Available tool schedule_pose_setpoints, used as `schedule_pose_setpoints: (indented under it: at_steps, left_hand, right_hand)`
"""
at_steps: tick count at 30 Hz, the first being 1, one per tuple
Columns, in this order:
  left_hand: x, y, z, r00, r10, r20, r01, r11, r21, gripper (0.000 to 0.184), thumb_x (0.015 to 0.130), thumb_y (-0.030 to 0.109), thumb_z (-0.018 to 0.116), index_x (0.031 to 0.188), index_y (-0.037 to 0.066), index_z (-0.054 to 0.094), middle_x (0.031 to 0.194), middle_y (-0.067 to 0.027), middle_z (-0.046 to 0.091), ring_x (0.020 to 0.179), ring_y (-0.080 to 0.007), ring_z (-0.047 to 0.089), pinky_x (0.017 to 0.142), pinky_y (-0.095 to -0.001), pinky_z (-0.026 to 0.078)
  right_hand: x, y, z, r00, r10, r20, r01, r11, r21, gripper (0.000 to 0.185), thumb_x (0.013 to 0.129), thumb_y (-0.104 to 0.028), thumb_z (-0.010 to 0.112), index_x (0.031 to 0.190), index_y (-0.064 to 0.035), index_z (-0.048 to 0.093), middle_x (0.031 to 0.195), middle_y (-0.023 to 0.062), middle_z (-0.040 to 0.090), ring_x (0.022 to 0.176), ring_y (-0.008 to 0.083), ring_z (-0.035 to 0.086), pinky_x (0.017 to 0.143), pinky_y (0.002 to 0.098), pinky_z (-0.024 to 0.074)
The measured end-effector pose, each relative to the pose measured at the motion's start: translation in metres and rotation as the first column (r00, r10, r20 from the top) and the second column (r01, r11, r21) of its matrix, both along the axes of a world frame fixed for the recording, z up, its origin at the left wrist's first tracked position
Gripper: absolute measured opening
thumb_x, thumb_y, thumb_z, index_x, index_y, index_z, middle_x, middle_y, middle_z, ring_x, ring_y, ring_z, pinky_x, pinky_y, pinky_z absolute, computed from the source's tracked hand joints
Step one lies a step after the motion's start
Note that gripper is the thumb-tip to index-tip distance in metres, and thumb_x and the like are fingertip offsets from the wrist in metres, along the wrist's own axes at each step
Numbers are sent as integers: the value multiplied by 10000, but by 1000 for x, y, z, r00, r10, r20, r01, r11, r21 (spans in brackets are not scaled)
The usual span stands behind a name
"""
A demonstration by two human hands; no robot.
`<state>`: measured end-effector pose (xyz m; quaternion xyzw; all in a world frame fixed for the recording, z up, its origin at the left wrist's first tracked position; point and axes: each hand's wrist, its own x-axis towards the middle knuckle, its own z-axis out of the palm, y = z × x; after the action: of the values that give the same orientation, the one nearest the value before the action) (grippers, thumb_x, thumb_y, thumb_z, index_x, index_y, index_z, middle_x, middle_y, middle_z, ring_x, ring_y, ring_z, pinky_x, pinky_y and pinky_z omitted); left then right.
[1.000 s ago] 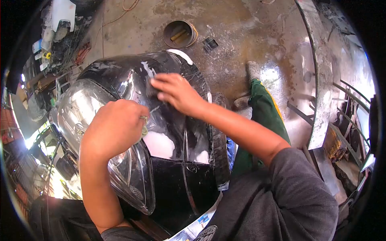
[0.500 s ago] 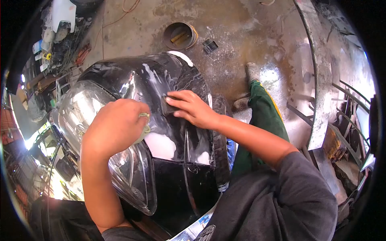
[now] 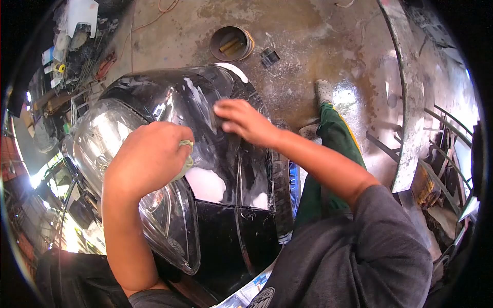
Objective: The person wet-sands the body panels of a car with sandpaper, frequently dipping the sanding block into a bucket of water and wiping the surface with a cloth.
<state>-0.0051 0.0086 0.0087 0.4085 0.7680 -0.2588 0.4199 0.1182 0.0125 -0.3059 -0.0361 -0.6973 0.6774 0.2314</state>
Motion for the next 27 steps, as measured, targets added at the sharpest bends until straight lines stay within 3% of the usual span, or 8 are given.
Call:
schedule_pose_setpoints:
  at_steps: [2, 5, 8, 11, 15, 18, 22, 27]
  left_hand:
    - [0, -1, -2, 1000, -8, 0, 8, 1000, 7, 237, 894, 175, 650, 1054, 32, 750, 1008, -233, 722, 1033, -413, 678, 946, -483, 521]
    - [0, -2, -6, 1000, -4, -21, 4, 1000, 25, 221, 899, 176, 650, 1032, 27, 745, 1023, -225, 725, 1037, -412, 677, 949, -481, 522]
    - [-9, -13, -13, 999, -31, -41, 38, 985, 166, 217, 907, 201, 665, 1001, 20, 737, 1017, -214, 723, 1013, -411, 678, 928, -475, 522]
    - [-8, -6, -11, 998, 12, -59, -1, 984, 177, 237, 918, 238, 678, 975, 14, 730, 1005, -209, 716, 993, -404, 677, 904, -470, 517]
    - [-8, 0, -12, 997, 22, -68, -13, 993, 120, 259, 935, 262, 676, 980, 14, 729, 994, -209, 711, 991, -396, 673, 891, -466, 514]
    - [-7, -3, -16, 997, 5, -74, 5, 992, 125, 250, 942, 257, 668, 985, 19, 730, 996, -207, 711, 1002, -391, 674, 899, -467, 517]
    - [-7, -7, -16, 996, 24, -80, -11, 987, 160, 213, 941, 238, 663, 986, 41, 732, 994, -182, 716, 1010, -382, 674, 910, -468, 521]
    - [-5, -5, -17, 996, 51, -67, -40, 988, 151, 161, 930, 215, 665, 970, 74, 731, 995, -153, 719, 998, -372, 674, 900, -464, 528]
  right_hand:
    - [-48, 18, -2, 995, -97, -5, 97, 995, -5, 460, 989, -261, 654, 1395, -51, 611, 1410, 180, 595, 1285, 397, 547, 1126, 457, 401]
    - [-85, 28, 3, 989, -99, 113, 105, 993, -49, 459, 1009, -298, 619, 1385, -33, 615, 1370, 195, 618, 1297, 390, 532, 1100, 443, 410]
    - [-31, 3, 12, 980, -115, 161, 130, 987, -90, 478, 1003, -293, 633, 1402, -31, 606, 1397, 191, 590, 1295, 390, 533, 1117, 447, 400]
    - [21, -17, 32, 945, -37, 325, 90, 985, -148, 519, 995, -319, 661, 1424, -35, 590, 1382, 190, 595, 1355, 352, 514, 1154, 441, 368]
    - [-72, 11, 19, 940, -155, 305, 224, 952, -208, 478, 958, -376, 679, 1275, -19, 687, 1295, 205, 641, 1221, 399, 579, 1060, 456, 452]
    - [-111, 31, 31, 855, -112, 507, 233, 955, -183, 476, 946, -385, 689, 1250, -19, 702, 1274, 206, 654, 1211, 400, 591, 1050, 460, 460]
    - [-27, -8, 45, 878, -147, 456, 266, 941, -208, 510, 932, -420, 708, 1264, -34, 701, 1252, 202, 650, 1207, 395, 594, 1048, 471, 463]
    - [-104, 27, 38, 826, -130, 549, 305, 921, -242, 511, 927, -452, 685, 1219, -35, 724, 1261, 223, 649, 1217, 409, 594, 1036, 471, 477]
